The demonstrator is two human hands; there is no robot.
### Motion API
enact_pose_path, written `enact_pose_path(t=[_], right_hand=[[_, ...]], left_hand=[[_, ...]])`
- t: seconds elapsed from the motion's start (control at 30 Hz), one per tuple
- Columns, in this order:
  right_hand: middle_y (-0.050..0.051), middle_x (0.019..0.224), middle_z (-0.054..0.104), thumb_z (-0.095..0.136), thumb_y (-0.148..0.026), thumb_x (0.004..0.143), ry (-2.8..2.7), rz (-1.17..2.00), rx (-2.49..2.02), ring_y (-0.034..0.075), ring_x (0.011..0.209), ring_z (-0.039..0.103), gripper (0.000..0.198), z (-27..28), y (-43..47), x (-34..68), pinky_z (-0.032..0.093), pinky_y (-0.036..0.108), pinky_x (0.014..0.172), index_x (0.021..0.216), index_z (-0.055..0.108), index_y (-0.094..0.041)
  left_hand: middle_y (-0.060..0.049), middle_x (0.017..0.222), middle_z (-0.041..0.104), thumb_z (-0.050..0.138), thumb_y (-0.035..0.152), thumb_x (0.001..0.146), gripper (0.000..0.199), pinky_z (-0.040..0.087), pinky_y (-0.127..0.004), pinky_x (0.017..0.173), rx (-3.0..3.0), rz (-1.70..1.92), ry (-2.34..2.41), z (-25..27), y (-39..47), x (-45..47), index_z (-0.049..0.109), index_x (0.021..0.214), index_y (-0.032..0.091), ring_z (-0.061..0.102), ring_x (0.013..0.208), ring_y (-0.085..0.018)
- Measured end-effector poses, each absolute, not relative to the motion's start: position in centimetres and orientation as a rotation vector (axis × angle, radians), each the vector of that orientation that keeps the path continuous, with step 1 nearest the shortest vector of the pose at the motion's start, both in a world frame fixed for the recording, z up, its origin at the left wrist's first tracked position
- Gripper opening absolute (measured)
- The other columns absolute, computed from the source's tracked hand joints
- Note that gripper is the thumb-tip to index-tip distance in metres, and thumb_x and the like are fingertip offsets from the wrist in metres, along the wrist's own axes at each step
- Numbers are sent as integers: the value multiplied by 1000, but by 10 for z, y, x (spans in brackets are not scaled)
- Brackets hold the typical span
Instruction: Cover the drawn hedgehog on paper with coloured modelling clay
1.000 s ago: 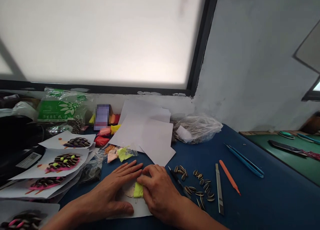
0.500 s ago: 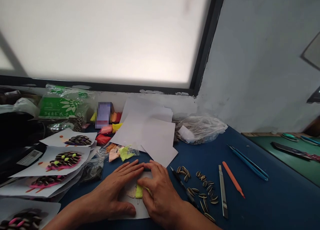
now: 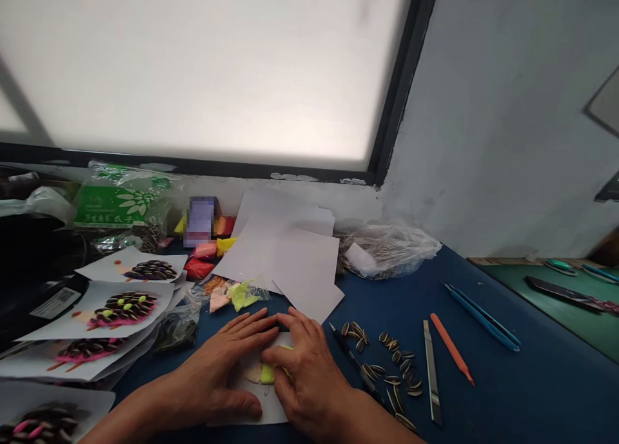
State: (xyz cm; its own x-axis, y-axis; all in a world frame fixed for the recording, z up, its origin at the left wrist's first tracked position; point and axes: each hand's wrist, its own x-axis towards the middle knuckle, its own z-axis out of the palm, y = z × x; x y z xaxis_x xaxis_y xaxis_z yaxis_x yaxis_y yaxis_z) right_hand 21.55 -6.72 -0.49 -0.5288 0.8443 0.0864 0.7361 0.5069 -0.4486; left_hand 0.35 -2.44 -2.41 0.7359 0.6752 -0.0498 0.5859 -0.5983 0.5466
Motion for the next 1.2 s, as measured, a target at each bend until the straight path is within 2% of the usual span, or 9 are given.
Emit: enact_pose_path(t=[0.2, 0.63, 0.83, 1.03, 1.2], right_hand=[[14, 150, 38, 53, -9, 85, -2486, 484, -1303, 32, 142, 28, 42, -7, -67, 217, 27, 55, 111, 121, 66, -25], [10, 152, 38, 53, -16, 88, -2572, 458, -1268, 31, 145, 21, 34, -4, -66, 218, 19, 55, 114, 117, 66, -29], [13, 151, 39, 52, -14, 87, -2534, 445, -1264, 31, 142, 28, 40, -5, -65, 221, 24, 54, 112, 123, 64, -26], [12, 151, 40, 53, -13, 86, -2588, 425, -1222, 32, 142, 29, 38, -6, -65, 221, 26, 55, 112, 118, 67, -26], [16, 144, 46, 49, -3, 80, -2469, 333, -1212, 31, 136, 39, 49, -7, -64, 223, 34, 54, 108, 123, 65, -22]], left_hand=[[-8, 158, 26, 70, 70, 70, 97, 14, -54, 119, 2391, 199, 971, -22, -24, 5, 38, 148, 22, 17, 146, -34], [-7, 157, 28, 70, 72, 68, 99, 14, -53, 119, 2393, 242, 946, -27, -24, 3, 36, 148, 25, 17, 146, -33], [-7, 158, 27, 67, 74, 68, 98, 14, -53, 119, 2388, 227, 961, -27, -23, 3, 38, 147, 24, 17, 146, -33], [-6, 157, 29, 69, 72, 69, 98, 14, -55, 118, 2390, 243, 932, -26, -24, 3, 34, 149, 27, 17, 146, -34], [-7, 158, 27, 69, 70, 70, 96, 14, -56, 118, 2374, 221, 955, -20, -26, 4, 36, 148, 25, 16, 146, -35]])
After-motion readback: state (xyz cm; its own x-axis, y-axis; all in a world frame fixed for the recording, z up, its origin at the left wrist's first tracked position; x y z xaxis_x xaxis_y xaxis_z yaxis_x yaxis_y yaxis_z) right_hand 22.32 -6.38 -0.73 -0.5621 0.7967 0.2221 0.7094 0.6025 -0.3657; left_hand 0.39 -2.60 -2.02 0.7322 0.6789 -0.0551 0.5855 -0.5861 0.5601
